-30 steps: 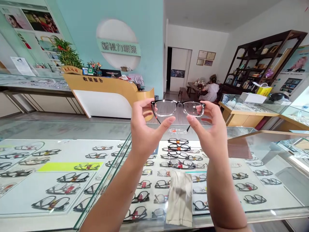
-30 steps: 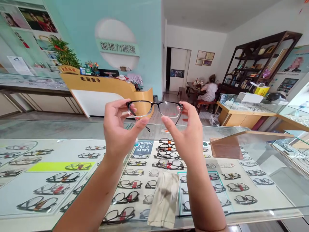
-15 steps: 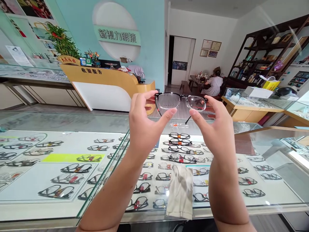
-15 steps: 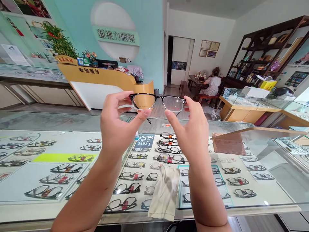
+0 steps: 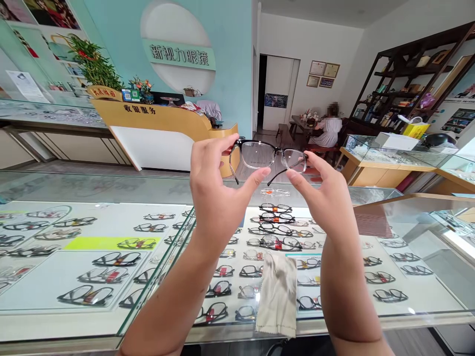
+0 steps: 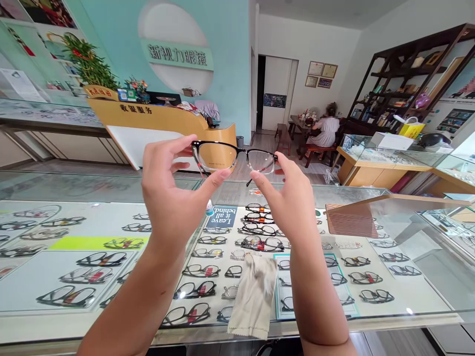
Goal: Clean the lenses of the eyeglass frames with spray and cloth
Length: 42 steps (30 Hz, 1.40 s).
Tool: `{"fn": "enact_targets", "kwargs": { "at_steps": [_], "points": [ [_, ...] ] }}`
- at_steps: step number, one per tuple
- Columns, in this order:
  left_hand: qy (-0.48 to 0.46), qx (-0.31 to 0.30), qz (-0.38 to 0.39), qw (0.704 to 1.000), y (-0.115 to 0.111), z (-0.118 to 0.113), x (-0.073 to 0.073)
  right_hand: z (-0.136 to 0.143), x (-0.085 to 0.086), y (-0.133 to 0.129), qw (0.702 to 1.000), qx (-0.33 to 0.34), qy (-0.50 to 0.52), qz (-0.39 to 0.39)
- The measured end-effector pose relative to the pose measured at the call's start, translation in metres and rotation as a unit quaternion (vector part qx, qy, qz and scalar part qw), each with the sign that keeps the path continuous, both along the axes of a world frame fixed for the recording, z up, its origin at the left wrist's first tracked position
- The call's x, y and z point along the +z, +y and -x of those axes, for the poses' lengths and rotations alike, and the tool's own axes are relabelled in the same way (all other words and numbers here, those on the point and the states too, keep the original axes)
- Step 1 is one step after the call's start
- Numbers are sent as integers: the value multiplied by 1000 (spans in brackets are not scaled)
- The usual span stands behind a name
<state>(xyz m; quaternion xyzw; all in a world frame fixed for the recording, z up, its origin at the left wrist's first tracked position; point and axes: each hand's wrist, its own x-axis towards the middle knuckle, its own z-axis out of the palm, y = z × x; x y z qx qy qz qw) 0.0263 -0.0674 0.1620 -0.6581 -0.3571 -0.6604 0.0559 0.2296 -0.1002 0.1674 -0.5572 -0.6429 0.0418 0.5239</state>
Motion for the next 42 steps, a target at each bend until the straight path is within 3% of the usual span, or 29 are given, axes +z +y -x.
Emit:
{"fn": "enact_targets", "kwargs": {
  "at_steps": [6, 13, 18, 24, 33, 42],
  "points": [
    [2, 8, 4, 1000, -1, 1, 0, -1, -2, 8, 998, 49, 37, 18],
    [-10, 6, 41, 999, 9, 1, -1, 4, -6, 9, 995, -43, -6, -95],
    [-17, -23, 67, 997, 18, 1, -5, 5, -7, 9, 987, -69, -46, -137],
    [-16, -49, 82, 995, 23, 0, -9, 6, -6, 6, 987, -70, -40, -142],
    [-15, -6, 48, 999, 15, -2, -5, 6, -7, 6, 990, -75, -55, -108],
    [-30, -14, 28, 999, 11, -3, -4, 8, -10, 8, 993, -71, -65, -75]
  ]
}}
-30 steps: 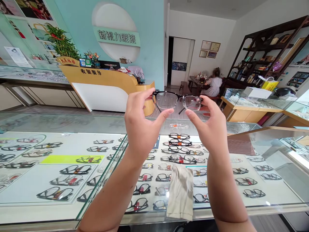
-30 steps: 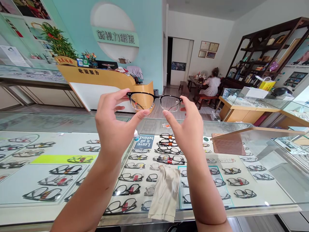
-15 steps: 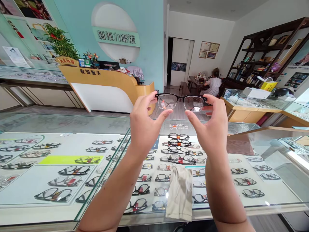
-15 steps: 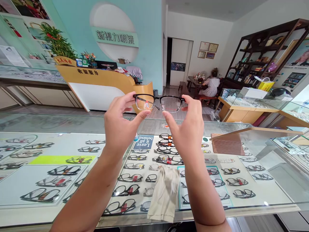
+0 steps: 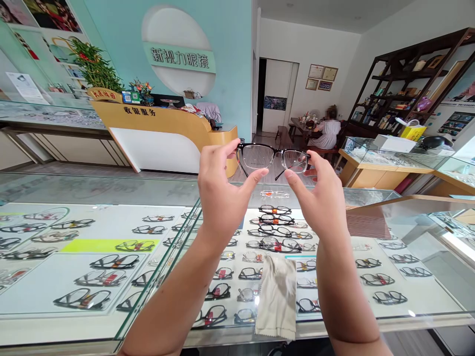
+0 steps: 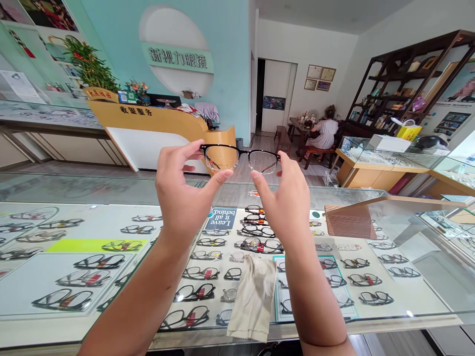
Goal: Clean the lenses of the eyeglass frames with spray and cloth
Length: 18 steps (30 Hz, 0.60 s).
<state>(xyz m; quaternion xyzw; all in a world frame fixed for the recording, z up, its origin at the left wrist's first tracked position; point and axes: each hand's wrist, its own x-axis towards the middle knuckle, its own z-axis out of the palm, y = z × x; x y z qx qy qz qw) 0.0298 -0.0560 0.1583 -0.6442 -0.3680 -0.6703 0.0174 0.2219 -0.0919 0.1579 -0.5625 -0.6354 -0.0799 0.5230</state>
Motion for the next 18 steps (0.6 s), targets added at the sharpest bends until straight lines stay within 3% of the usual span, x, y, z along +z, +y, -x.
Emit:
{"fn": "enact_targets", "kwargs": {
  "at_steps": [9, 18],
  "points": [
    [-6, 26, 9, 1000, -1, 1, 0, 3, 2, -1, 999, 20, 13, 37],
    [-37, -68, 106, 991, 15, 6, -4, 1, 2, 1, 997, 2, 11, -79]
  ]
}}
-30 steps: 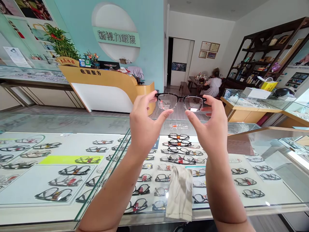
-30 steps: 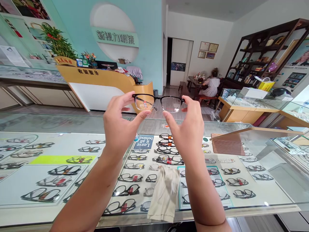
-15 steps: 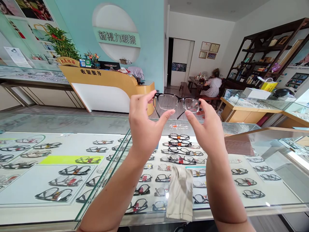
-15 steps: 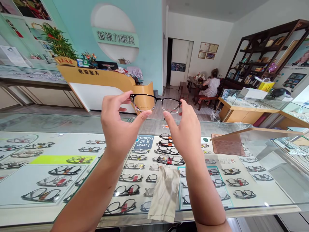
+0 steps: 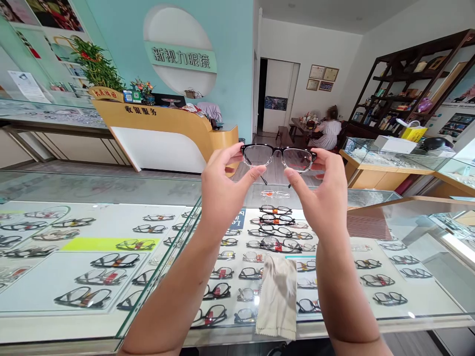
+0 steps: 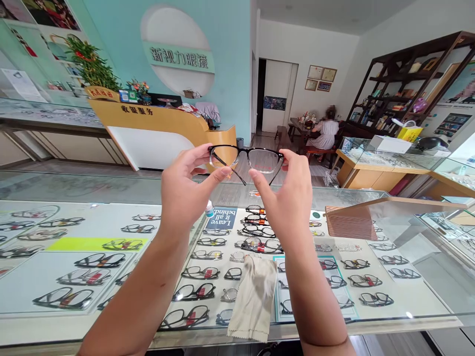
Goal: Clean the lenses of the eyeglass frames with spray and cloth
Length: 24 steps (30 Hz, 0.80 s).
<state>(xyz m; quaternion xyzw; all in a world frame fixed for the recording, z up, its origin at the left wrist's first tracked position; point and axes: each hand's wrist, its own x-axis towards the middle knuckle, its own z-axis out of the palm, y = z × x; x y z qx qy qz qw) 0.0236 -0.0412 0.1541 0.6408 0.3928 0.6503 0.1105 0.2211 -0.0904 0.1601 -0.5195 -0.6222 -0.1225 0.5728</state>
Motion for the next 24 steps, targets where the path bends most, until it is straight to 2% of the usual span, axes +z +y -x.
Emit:
{"fn": "enact_targets", "kwargs": {
  "at_steps": [4, 13, 18, 24],
  "points": [
    [-9, -9, 2, 1000, 3, -2, -2, -1, 0, 0, 1000, -2, 7, -6],
    [7, 70, -75, 995, -8, -6, 1, 0, 0, 0, 999, 15, 18, 37],
    [4, 79, -104, 991, -11, -7, 0, 2, -2, 1, 997, 22, 18, 68],
    [14, 89, -162, 983, -6, -4, -1, 1, -6, 7, 997, 64, 23, 45]
  ]
}}
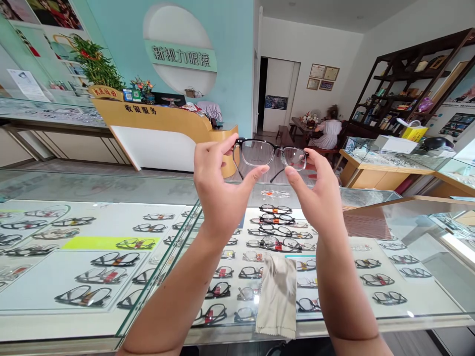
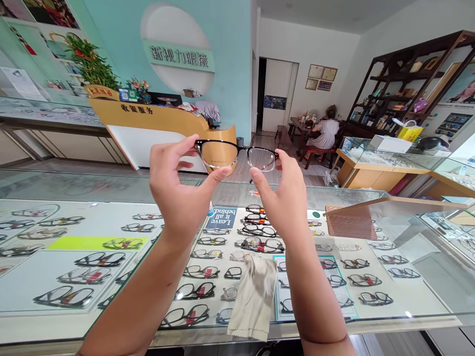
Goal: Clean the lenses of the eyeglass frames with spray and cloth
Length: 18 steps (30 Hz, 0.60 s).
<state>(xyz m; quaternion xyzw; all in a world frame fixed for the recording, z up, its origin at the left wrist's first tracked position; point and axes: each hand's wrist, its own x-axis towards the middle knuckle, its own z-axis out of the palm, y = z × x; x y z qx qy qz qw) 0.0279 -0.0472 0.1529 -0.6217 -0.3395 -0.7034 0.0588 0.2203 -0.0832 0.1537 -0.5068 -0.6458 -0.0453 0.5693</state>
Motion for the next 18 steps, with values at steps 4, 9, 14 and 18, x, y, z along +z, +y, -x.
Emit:
{"fn": "enact_targets", "kwargs": {
  "at_steps": [4, 9, 14, 18],
  "points": [
    [8, -24, -6, 1000, 10, 2, -1, 0, 1, 4, 998, -8, 0, -67],
    [10, -59, 25, 998, 17, 2, -3, 1, 3, 5, 994, -25, -2, -110],
    [8, -82, 55, 995, 18, 1, -6, 1, 3, 4, 993, -31, -12, -114],
    [10, -102, 68, 992, 22, 0, -9, 2, 4, 3, 991, -40, -21, -124]
  ]
}}
